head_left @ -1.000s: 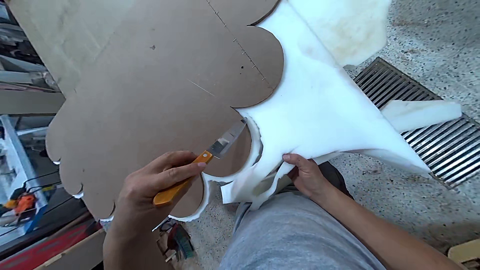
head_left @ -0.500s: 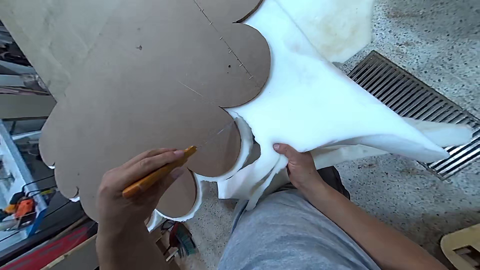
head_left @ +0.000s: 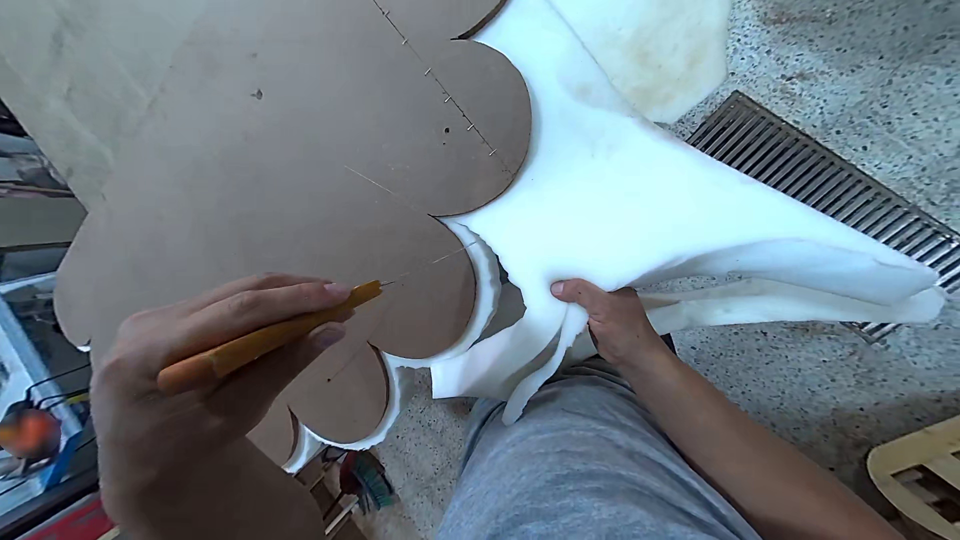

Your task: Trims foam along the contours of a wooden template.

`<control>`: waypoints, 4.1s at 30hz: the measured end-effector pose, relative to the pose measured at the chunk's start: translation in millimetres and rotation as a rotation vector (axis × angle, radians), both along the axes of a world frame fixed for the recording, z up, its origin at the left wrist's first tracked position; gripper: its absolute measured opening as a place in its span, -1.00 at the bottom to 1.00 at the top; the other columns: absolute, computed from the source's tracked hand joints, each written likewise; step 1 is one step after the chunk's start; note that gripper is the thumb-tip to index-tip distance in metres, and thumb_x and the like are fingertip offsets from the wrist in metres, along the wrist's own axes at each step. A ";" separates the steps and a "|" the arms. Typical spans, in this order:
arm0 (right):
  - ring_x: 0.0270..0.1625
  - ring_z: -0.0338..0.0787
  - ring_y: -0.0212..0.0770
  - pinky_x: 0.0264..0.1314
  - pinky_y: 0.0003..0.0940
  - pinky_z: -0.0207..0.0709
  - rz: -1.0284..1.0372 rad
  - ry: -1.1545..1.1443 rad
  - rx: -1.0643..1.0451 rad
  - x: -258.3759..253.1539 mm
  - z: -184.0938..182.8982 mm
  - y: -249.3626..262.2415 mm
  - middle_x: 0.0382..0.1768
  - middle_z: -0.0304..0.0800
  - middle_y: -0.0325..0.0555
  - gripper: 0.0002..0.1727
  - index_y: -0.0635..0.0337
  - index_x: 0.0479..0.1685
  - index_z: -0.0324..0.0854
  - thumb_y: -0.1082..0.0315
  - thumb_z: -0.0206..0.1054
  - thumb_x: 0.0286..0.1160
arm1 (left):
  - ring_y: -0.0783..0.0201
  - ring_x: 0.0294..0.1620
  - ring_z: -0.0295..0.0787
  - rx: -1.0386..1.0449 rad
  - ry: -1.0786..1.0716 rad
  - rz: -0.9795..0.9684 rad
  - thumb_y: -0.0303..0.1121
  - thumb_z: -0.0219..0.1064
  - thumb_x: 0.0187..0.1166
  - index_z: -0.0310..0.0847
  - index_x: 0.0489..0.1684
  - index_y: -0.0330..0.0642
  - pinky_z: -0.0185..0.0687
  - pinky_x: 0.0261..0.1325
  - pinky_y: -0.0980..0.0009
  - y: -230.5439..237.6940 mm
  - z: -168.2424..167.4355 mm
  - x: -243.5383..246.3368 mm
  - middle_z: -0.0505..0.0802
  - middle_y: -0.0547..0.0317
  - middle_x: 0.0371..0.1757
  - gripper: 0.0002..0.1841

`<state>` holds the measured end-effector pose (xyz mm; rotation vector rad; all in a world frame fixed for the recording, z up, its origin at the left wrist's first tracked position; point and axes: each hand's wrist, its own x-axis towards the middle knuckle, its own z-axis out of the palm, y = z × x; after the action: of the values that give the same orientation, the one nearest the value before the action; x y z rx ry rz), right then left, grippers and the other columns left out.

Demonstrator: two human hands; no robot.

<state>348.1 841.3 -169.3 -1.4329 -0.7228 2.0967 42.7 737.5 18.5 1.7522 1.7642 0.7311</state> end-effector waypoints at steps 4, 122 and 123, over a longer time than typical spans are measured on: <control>-0.16 0.90 -0.17 -0.05 -0.17 0.82 0.002 0.026 0.013 -0.6 0.7 -0.6 -0.20 0.91 -0.01 -0.80 0.20 -0.11 0.82 0.44 0.57 0.29 | 0.29 0.05 0.91 0.003 0.111 -0.054 -0.22 0.52 0.52 0.85 0.08 0.00 0.89 0.14 0.36 21.8 -10.7 8.9 0.91 0.30 0.12 -0.76; -0.13 0.90 -0.27 -0.02 -0.29 0.84 0.137 0.014 0.113 31.5 -36.7 11.2 -0.20 0.92 -0.18 -0.79 0.06 -0.09 0.82 0.33 0.62 0.32 | 0.45 -0.43 0.85 0.040 0.150 0.137 -0.23 0.43 0.64 0.77 -0.07 -0.18 0.87 -0.36 0.41 143.0 -106.9 89.7 0.91 0.28 -0.30 -0.80; -0.14 0.90 -0.26 -0.03 -0.29 0.84 0.136 0.013 0.099 31.7 -35.9 11.0 -0.21 0.92 -0.17 -0.80 0.07 -0.10 0.82 0.33 0.62 0.32 | 0.49 -0.45 0.83 0.022 0.165 0.139 -0.22 0.43 0.65 0.77 -0.08 -0.14 0.84 -0.39 0.44 147.8 -112.4 91.7 0.91 0.32 -0.32 -0.82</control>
<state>379.7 852.3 -205.2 -1.3494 -0.9294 2.1374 134.4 885.3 -93.9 1.7619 2.0113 0.6811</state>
